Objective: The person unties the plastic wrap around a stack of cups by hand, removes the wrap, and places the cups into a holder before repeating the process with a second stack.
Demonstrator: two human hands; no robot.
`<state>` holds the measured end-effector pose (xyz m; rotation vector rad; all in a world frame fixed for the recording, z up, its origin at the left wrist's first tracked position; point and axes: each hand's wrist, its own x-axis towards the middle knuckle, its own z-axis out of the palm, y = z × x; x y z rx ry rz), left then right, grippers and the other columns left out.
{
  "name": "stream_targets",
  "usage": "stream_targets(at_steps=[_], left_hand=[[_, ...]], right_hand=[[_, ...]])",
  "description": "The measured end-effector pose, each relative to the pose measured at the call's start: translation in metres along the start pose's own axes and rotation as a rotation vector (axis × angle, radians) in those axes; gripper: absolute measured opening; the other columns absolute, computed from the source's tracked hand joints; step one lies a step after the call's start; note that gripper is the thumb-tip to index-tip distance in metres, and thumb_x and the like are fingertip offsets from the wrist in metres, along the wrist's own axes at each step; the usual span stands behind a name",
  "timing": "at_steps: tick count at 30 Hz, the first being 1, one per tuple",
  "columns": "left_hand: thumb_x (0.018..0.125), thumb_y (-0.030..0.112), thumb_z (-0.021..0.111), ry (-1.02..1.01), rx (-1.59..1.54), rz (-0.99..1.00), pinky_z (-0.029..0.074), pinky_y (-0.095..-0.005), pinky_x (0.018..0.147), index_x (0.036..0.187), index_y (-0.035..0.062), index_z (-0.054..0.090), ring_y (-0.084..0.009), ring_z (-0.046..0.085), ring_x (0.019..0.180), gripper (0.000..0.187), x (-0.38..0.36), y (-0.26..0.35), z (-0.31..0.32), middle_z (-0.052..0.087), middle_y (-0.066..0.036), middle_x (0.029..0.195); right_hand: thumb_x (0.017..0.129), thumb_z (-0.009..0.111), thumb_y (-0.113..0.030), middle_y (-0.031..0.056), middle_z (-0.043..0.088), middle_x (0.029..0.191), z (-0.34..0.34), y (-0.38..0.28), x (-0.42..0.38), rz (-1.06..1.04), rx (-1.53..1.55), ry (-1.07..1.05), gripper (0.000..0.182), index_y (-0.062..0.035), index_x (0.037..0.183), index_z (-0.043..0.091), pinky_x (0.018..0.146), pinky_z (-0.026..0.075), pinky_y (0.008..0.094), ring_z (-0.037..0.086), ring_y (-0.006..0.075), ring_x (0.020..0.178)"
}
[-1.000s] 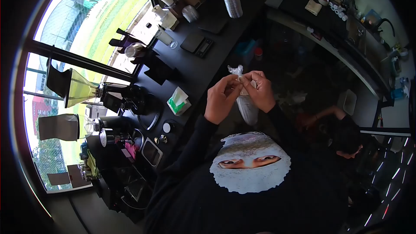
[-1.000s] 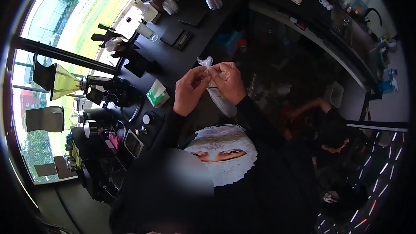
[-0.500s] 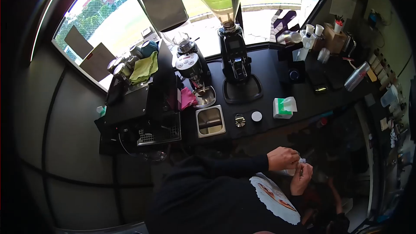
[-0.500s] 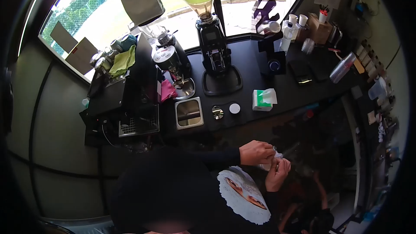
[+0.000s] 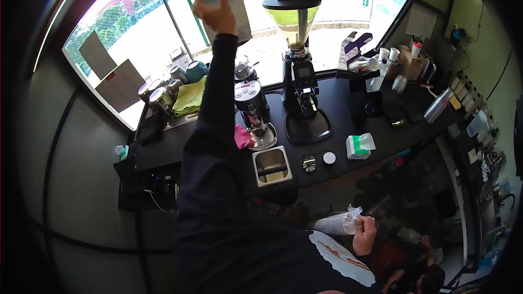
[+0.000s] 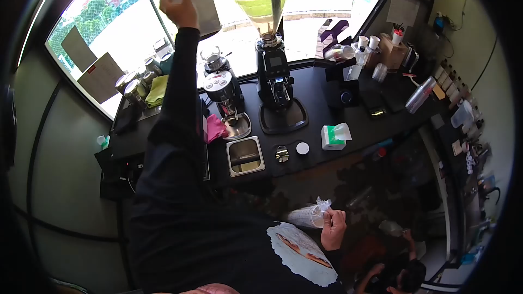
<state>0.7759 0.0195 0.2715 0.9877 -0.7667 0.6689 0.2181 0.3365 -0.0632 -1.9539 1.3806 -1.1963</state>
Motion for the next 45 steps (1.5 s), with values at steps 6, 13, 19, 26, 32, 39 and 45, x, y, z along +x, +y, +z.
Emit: stream_targets(at_steps=[6, 13, 19, 26, 32, 39, 45], left_hand=[[0.084, 0.054, 0.078, -0.591, 0.392, -0.063, 0.05, -0.0422, 0.097, 0.124, -0.003, 0.066, -0.0324, 0.065, 0.111, 0.071, 0.1, -0.139, 0.0, 0.069, -0.021, 0.114], [0.09, 0.044, 0.075, -0.236, 0.413, 0.182, 0.052, -0.0466, 0.074, 0.093, 0.0011, 0.067, -0.0353, 0.069, 0.08, 0.044, 0.134, -0.104, 0.016, 0.072, -0.018, 0.086], [0.09, 0.046, 0.073, -0.058, 0.264, -0.08, 0.052, -0.0484, 0.08, 0.095, 0.0, 0.067, -0.0378, 0.069, 0.086, 0.046, 0.123, -0.121, 0.003, 0.071, -0.021, 0.089], [0.094, 0.056, 0.063, -0.144, 0.394, -0.118, 0.05, -0.0528, 0.084, 0.095, -0.0031, 0.065, -0.0463, 0.066, 0.093, 0.059, 0.059, -0.126, 0.0, 0.07, -0.025, 0.091], [0.09, 0.066, 0.063, -0.19, 0.34, -0.094, 0.05, -0.0518, 0.094, 0.115, -0.0023, 0.067, -0.044, 0.066, 0.104, 0.073, 0.083, -0.186, 0.023, 0.07, -0.024, 0.108], [0.087, 0.056, 0.073, 0.408, 0.087, 0.548, 0.044, -0.0562, 0.085, 0.119, -0.0038, 0.048, -0.0402, 0.055, 0.102, 0.072, 0.138, -0.116, 0.029, 0.051, -0.021, 0.116], [0.099, 0.009, 0.061, -0.352, 0.168, 0.86, 0.055, -0.0384, 0.072, 0.081, -0.0006, 0.067, -0.0254, 0.069, 0.081, 0.021, -0.145, 0.214, -0.09, 0.07, -0.009, 0.085]], right_hand=[[0.098, 0.065, -0.014, 0.0127, 0.061, 0.083, 0.015, -0.003, -0.032, 0.131, -0.014, 0.106, 0.015, 0.0004, 0.092, 0.064, 0.068, 0.044, 0.0392, 0.056, 0.03, 0.077], [0.098, 0.064, -0.013, 0.0145, 0.061, 0.084, 0.002, -0.006, -0.019, 0.14, -0.089, 0.181, 0.014, -0.0005, 0.093, 0.063, 0.072, 0.045, 0.0421, 0.057, 0.0338, 0.081], [0.101, 0.06, -0.014, 0.0148, 0.061, 0.088, 0.0, 0.003, -0.016, 0.198, -0.096, 0.212, 0.015, -0.0004, 0.095, 0.062, 0.074, 0.046, 0.0418, 0.058, 0.034, 0.084], [0.102, 0.06, -0.013, 0.0149, 0.06, 0.088, 0.003, 0.01, -0.027, 0.217, -0.024, 0.206, 0.015, 0.0, 0.096, 0.062, 0.074, 0.046, 0.0399, 0.059, 0.032, 0.084], [0.099, 0.063, -0.012, 0.0131, 0.063, 0.087, 0.008, 0.0, -0.032, 0.184, 0.017, 0.238, 0.011, -0.002, 0.096, 0.064, 0.073, 0.047, 0.0396, 0.06, 0.0323, 0.082], [0.097, 0.066, -0.02, 0.0063, 0.067, 0.091, 0.016, -0.003, -0.033, 0.09, 0.097, 0.279, 0.012, -0.008, 0.1, 0.068, 0.083, 0.047, 0.0396, 0.061, 0.0292, 0.086], [0.099, 0.063, -0.025, 0.0011, 0.066, 0.094, 0.016, 0.007, -0.03, 0.097, 0.03, 0.272, 0.014, -0.0114, 0.1, 0.068, 0.09, 0.044, 0.0391, 0.06, 0.0244, 0.093]])
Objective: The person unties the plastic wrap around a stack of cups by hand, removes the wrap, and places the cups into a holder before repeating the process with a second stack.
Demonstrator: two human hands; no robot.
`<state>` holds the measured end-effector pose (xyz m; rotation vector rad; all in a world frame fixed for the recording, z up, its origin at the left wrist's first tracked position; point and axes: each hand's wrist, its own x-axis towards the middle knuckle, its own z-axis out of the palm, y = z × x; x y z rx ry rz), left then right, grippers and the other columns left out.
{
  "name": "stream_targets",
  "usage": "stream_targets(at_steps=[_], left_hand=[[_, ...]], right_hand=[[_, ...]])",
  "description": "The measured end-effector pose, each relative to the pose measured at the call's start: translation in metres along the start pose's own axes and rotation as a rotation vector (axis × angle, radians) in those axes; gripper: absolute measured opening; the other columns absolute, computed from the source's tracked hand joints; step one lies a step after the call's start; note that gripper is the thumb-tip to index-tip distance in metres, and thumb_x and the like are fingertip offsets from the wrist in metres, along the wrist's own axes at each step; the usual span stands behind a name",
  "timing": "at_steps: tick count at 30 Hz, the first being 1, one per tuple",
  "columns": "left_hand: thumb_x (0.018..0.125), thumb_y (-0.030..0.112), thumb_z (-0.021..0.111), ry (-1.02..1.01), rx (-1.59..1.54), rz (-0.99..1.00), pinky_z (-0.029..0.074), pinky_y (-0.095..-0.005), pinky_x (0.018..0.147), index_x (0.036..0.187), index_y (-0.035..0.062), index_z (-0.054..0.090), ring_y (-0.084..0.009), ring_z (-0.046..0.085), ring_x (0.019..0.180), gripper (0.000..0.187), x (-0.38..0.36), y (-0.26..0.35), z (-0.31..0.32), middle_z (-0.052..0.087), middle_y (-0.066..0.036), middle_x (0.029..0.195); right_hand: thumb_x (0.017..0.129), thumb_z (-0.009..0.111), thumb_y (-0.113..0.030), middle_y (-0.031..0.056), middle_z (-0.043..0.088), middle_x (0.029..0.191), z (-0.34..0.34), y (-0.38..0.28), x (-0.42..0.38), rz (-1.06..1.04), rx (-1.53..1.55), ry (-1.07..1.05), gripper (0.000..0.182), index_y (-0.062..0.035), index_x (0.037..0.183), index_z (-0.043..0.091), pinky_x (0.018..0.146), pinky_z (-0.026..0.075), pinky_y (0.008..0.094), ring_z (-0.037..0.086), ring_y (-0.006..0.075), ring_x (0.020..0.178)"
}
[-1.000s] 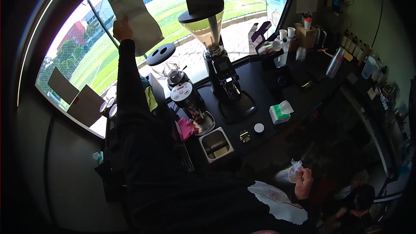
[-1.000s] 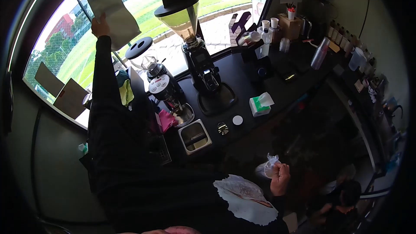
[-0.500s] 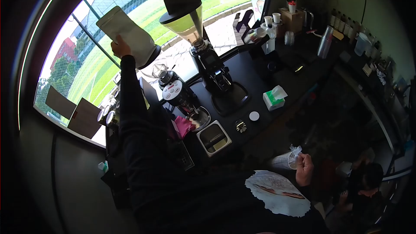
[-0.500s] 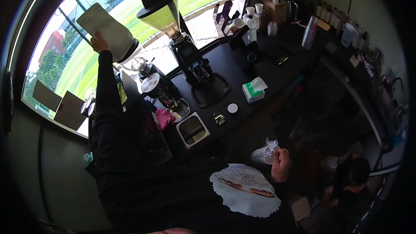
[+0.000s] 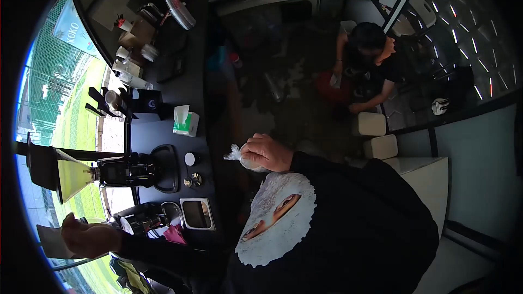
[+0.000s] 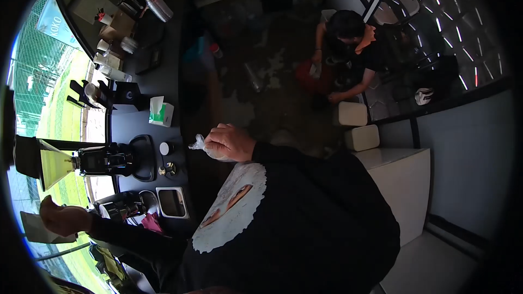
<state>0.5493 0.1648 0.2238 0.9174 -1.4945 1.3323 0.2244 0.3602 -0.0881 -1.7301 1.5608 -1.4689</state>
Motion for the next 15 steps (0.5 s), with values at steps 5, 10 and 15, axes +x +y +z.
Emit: stream_targets(at_steps=[5, 10, 15], left_hand=[[0.084, 0.001, 0.079, -1.045, -1.488, -0.132, 0.057, -0.031, 0.074, 0.103, -0.001, 0.072, -0.0195, 0.071, 0.083, 0.021, -0.1, 0.221, -0.083, 0.072, -0.013, 0.093], [0.091, 0.005, 0.076, -1.137, -1.521, -0.281, 0.06, -0.031, 0.072, 0.104, -0.0026, 0.071, -0.0189, 0.071, 0.083, 0.016, -0.159, 0.251, -0.114, 0.072, -0.013, 0.105], [0.091, 0.007, 0.076, -1.289, -1.324, -0.393, 0.06, -0.031, 0.073, 0.098, -0.0028, 0.071, -0.0214, 0.072, 0.081, 0.013, -0.163, 0.242, -0.128, 0.071, -0.013, 0.1]], right_hand=[[0.1, 0.062, -0.027, 0.0004, 0.064, 0.093, -0.004, -0.015, -0.009, 0.04, -0.02, 0.124, 0.016, -0.0128, 0.101, 0.069, 0.094, 0.041, 0.0403, 0.059, 0.0232, 0.094], [0.1, 0.062, -0.026, 0.0034, 0.065, 0.1, -0.001, -0.016, -0.028, 0.035, -0.061, 0.082, 0.019, -0.0096, 0.105, 0.068, 0.097, 0.04, 0.0408, 0.059, 0.0241, 0.096], [0.101, 0.06, -0.028, 0.0031, 0.065, 0.099, 0.006, -0.009, -0.033, 0.05, -0.036, 0.008, 0.02, -0.0103, 0.105, 0.068, 0.098, 0.038, 0.0414, 0.059, 0.023, 0.096]])
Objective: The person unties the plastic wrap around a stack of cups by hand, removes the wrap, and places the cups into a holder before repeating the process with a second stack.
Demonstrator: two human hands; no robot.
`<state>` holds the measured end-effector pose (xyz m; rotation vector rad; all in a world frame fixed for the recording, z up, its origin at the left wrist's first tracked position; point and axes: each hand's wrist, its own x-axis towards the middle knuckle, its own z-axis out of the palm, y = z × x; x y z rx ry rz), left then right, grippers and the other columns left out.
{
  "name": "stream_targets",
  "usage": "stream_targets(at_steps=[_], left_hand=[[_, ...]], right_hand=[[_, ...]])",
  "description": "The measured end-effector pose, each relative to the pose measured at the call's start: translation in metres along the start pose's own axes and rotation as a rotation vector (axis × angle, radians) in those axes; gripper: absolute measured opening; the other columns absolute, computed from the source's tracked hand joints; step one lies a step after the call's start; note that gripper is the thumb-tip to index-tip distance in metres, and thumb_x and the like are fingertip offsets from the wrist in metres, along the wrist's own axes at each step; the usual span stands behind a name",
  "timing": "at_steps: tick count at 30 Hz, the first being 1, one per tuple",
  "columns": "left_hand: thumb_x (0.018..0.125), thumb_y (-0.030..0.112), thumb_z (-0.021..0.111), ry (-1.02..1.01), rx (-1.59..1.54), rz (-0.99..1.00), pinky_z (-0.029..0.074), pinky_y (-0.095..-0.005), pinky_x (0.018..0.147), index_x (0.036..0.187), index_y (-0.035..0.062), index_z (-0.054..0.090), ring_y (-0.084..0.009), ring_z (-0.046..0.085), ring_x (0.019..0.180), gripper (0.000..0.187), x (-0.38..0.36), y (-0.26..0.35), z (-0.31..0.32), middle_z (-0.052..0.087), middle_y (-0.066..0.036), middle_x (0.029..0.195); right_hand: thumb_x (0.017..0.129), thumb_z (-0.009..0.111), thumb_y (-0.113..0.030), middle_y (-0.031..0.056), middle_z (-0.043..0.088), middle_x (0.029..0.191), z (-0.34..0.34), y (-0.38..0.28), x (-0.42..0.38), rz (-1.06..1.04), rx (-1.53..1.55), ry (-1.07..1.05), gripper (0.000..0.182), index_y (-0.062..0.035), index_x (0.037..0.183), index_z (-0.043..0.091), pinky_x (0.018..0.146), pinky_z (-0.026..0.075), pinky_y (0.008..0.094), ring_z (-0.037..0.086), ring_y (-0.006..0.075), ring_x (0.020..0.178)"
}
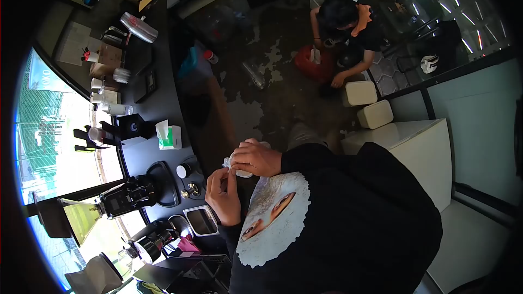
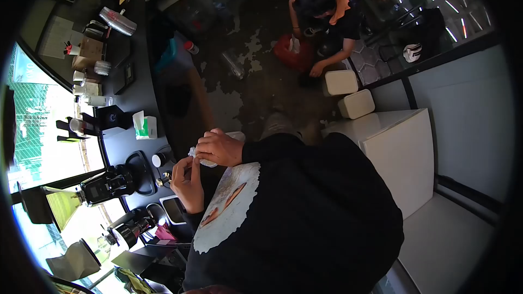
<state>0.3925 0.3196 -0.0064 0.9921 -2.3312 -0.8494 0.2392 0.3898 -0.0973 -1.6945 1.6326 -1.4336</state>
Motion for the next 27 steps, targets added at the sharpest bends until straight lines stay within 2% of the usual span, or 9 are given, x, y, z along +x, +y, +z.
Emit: stream_targets(at_steps=[9, 11, 15, 18, 20, 23, 24, 26, 27], left_hand=[[0.092, 0.011, 0.074, 0.151, 0.036, -0.182, 0.054, -0.0303, 0.068, 0.094, -0.0023, 0.072, -0.0197, 0.071, 0.074, 0.013, -0.028, -0.005, 0.012, 0.072, -0.012, 0.089], [0.092, 0.009, 0.072, 0.199, 0.041, -0.078, 0.054, -0.0302, 0.067, 0.094, -0.0026, 0.072, -0.0194, 0.07, 0.073, 0.012, -0.033, -0.019, 0.016, 0.071, -0.012, 0.088], [0.093, 0.008, 0.07, 0.157, 0.0, -0.161, 0.054, -0.0292, 0.067, 0.093, -0.0034, 0.071, -0.0197, 0.069, 0.071, 0.011, -0.034, -0.024, 0.015, 0.072, -0.012, 0.088], [0.089, 0.004, 0.07, 0.09, -0.017, -0.135, 0.054, -0.0282, 0.063, 0.094, -0.0031, 0.069, -0.0165, 0.068, 0.07, 0.008, -0.04, -0.05, 0.023, 0.07, -0.01, 0.086], [0.088, 0.002, 0.07, 0.033, -0.339, -0.347, 0.052, -0.0266, 0.062, 0.093, -0.0023, 0.069, -0.0152, 0.066, 0.067, 0.006, -0.051, -0.08, 0.033, 0.069, -0.008, 0.083], [0.088, 0.001, 0.07, 0.041, -0.511, -0.387, 0.053, -0.0266, 0.063, 0.093, -0.0017, 0.069, -0.0156, 0.065, 0.066, 0.005, -0.05, -0.077, 0.034, 0.07, -0.009, 0.084], [0.088, 0.001, 0.07, 0.036, -0.509, -0.386, 0.053, -0.0266, 0.063, 0.093, -0.0017, 0.069, -0.0156, 0.065, 0.066, 0.005, -0.046, -0.071, 0.031, 0.07, -0.009, 0.084], [0.089, 0.001, 0.07, 0.088, -0.049, -0.079, 0.054, -0.0264, 0.064, 0.093, -0.0016, 0.07, -0.0166, 0.066, 0.065, 0.004, -0.032, -0.048, 0.023, 0.07, -0.009, 0.085], [0.089, 0.001, 0.07, 0.083, -0.048, -0.076, 0.054, -0.0264, 0.064, 0.093, -0.0016, 0.07, -0.0166, 0.066, 0.065, 0.004, -0.025, -0.036, 0.021, 0.07, -0.009, 0.085]], right_hand=[[0.103, 0.056, -0.033, 0.0014, 0.065, 0.096, 0.019, 0.003, 0.003, 0.006, 0.0, -0.135, 0.024, -0.0129, 0.1, 0.07, 0.097, 0.038, 0.0421, 0.06, 0.0213, 0.096], [0.103, 0.055, -0.033, 0.0026, 0.067, 0.097, 0.024, 0.0, 0.003, 0.072, 0.006, -0.157, 0.025, -0.0126, 0.1, 0.069, 0.097, 0.038, 0.0426, 0.061, 0.0214, 0.099], [0.104, 0.055, -0.033, 0.0036, 0.068, 0.097, 0.02, 0.0, 0.002, 0.058, 0.005, -0.2, 0.025, -0.0128, 0.101, 0.068, 0.096, 0.037, 0.0423, 0.063, 0.0216, 0.099], [0.104, 0.054, -0.033, 0.0044, 0.069, 0.097, 0.01, 0.006, 0.004, 0.013, -0.054, -0.355, 0.024, -0.0128, 0.102, 0.068, 0.096, 0.036, 0.0419, 0.064, 0.0217, 0.097], [0.104, 0.055, -0.034, 0.004, 0.069, 0.095, 0.012, 0.016, -0.001, -0.091, -0.043, -0.347, 0.025, -0.0128, 0.101, 0.068, 0.096, 0.035, 0.0419, 0.064, 0.0214, 0.096], [0.104, 0.055, -0.036, 0.003, 0.068, 0.092, 0.006, 0.015, 0.002, -0.041, 0.0, -0.353, 0.026, -0.0136, 0.102, 0.068, 0.096, 0.033, 0.0413, 0.064, 0.0205, 0.095], [0.104, 0.055, -0.036, 0.003, 0.068, 0.092, 0.008, 0.015, 0.003, -0.038, 0.001, -0.348, 0.026, -0.0136, 0.102, 0.068, 0.096, 0.033, 0.0413, 0.064, 0.0205, 0.095], [0.103, 0.055, -0.037, 0.0021, 0.066, 0.09, 0.011, 0.016, 0.006, -0.023, -0.104, -0.318, 0.026, -0.0145, 0.101, 0.068, 0.095, 0.033, 0.0407, 0.063, 0.0196, 0.095], [0.103, 0.055, -0.037, 0.0021, 0.066, 0.09, 0.011, 0.016, 0.007, -0.02, -0.103, -0.313, 0.026, -0.0145, 0.101, 0.068, 0.095, 0.033, 0.0407, 0.063, 0.0196, 0.095]])
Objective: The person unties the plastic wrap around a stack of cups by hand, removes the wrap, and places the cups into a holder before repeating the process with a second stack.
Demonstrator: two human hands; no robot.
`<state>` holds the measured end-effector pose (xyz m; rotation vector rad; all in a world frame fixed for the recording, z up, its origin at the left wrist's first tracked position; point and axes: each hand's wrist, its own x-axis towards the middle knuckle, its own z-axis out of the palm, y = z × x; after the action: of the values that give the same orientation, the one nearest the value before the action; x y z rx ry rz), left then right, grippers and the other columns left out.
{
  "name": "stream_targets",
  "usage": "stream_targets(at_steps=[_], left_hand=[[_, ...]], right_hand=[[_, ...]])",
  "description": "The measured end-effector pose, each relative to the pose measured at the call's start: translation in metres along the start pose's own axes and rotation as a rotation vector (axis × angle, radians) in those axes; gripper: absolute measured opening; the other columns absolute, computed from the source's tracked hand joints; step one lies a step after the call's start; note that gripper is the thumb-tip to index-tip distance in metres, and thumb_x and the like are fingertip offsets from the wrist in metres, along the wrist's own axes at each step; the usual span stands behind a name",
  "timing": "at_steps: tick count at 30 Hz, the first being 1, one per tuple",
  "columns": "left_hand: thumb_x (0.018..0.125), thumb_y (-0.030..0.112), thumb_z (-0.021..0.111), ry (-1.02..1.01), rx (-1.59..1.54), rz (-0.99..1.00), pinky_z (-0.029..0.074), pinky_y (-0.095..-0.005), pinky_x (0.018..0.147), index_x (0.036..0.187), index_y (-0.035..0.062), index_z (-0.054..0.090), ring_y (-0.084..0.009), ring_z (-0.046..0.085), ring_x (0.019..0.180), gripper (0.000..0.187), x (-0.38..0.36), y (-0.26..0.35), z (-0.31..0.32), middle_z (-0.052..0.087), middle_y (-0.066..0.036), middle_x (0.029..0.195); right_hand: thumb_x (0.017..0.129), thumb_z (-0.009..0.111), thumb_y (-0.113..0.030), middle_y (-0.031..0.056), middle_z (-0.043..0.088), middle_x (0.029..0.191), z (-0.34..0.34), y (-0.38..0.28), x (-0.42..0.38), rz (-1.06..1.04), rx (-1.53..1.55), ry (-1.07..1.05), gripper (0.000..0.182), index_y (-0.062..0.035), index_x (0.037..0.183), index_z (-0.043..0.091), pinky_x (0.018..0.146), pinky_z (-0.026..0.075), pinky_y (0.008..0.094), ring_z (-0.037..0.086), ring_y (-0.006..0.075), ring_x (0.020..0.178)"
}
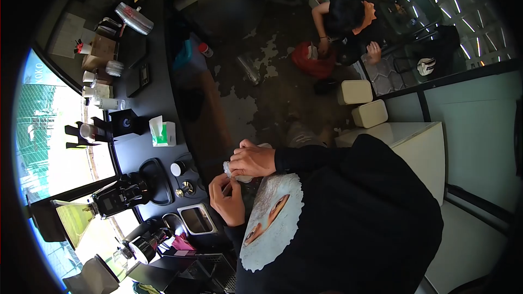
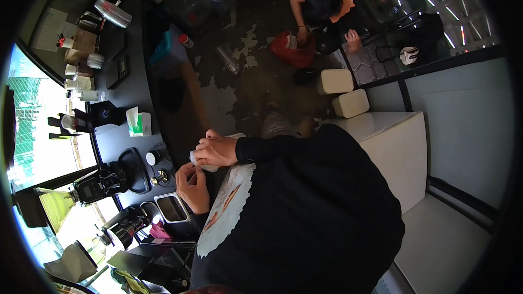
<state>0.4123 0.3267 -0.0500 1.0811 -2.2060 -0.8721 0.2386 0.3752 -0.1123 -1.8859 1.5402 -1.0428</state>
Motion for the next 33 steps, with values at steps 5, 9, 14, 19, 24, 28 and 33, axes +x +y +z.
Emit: stream_targets(at_steps=[5, 9, 14, 19, 24, 28, 33], left_hand=[[0.088, 0.004, 0.074, -0.165, 0.069, 0.006, 0.055, -0.0287, 0.066, 0.1, -0.0027, 0.074, -0.0175, 0.069, 0.069, 0.014, 0.007, 0.007, -0.009, 0.073, -0.013, 0.087], [0.087, 0.008, 0.076, -0.223, 0.035, -0.129, 0.052, -0.028, 0.061, 0.095, -0.0031, 0.076, -0.0123, 0.066, 0.063, 0.014, -0.01, -0.021, -0.003, 0.073, -0.011, 0.075], [0.086, 0.011, 0.075, -0.304, 0.015, -0.301, 0.045, -0.0257, 0.055, 0.092, -0.0036, 0.076, -0.0062, 0.055, 0.058, 0.016, -0.021, -0.044, 0.007, 0.065, -0.006, 0.062], [0.091, 0.01, 0.068, -0.367, -0.209, -0.449, 0.044, -0.0242, 0.055, 0.093, -0.0048, 0.074, -0.0051, 0.055, 0.06, 0.016, -0.036, -0.082, 0.02, 0.067, -0.004, 0.067], [0.094, 0.008, 0.066, -0.124, -0.547, -0.596, 0.044, -0.0209, 0.057, 0.096, -0.0047, 0.073, -0.0043, 0.059, 0.064, 0.015, -0.028, -0.061, 0.021, 0.068, -0.001, 0.072], [0.096, 0.007, 0.066, -0.097, -0.263, -0.419, 0.047, -0.0199, 0.061, 0.098, -0.007, 0.07, -0.0046, 0.062, 0.068, 0.015, -0.011, -0.033, 0.01, 0.069, -0.002, 0.076], [0.099, 0.007, 0.063, 0.009, -0.712, -0.461, 0.05, -0.0207, 0.066, 0.099, -0.0038, 0.071, -0.0055, 0.063, 0.073, 0.013, 0.0, -0.014, 0.0, 0.071, -0.003, 0.084]], right_hand=[[0.102, 0.057, -0.036, 0.0011, 0.066, 0.089, 0.004, 0.007, -0.001, -0.032, -0.038, -0.035, 0.025, -0.014, 0.095, 0.068, 0.094, 0.034, 0.0415, 0.062, 0.0193, 0.096], [0.1, 0.059, -0.035, 0.0013, 0.066, 0.089, 0.007, 0.011, -0.006, -0.087, -0.055, -0.135, 0.025, -0.0131, 0.092, 0.068, 0.093, 0.035, 0.0424, 0.063, 0.0199, 0.096], [0.096, 0.063, -0.034, 0.0025, 0.069, 0.089, 0.015, 0.01, -0.012, -0.124, -0.089, -0.259, 0.025, -0.0114, 0.088, 0.069, 0.092, 0.037, 0.0436, 0.064, 0.0212, 0.096], [0.095, 0.064, -0.033, 0.0013, 0.066, 0.092, 0.026, 0.016, -0.023, -0.091, -0.138, -0.226, 0.02, -0.0134, 0.091, 0.067, 0.091, 0.035, 0.0414, 0.06, 0.0184, 0.097], [0.091, 0.071, -0.035, 0.0027, 0.061, 0.107, 0.01, 0.002, -0.018, -0.124, -0.21, 0.124, 0.022, -0.0141, 0.098, 0.067, 0.098, 0.035, 0.0444, 0.056, 0.0185, 0.11], [0.087, 0.077, -0.025, 0.0072, 0.063, 0.111, -0.008, -0.009, -0.011, 0.0, 0.009, 0.112, 0.029, -0.0067, 0.107, 0.068, 0.097, 0.047, 0.0439, 0.061, 0.0275, 0.107], [0.085, 0.077, -0.014, 0.0096, 0.067, 0.109, -0.022, -0.027, 0.003, -0.051, 0.143, 0.169, 0.028, -0.0042, 0.11, 0.068, 0.085, 0.055, 0.0403, 0.065, 0.03, 0.1]])
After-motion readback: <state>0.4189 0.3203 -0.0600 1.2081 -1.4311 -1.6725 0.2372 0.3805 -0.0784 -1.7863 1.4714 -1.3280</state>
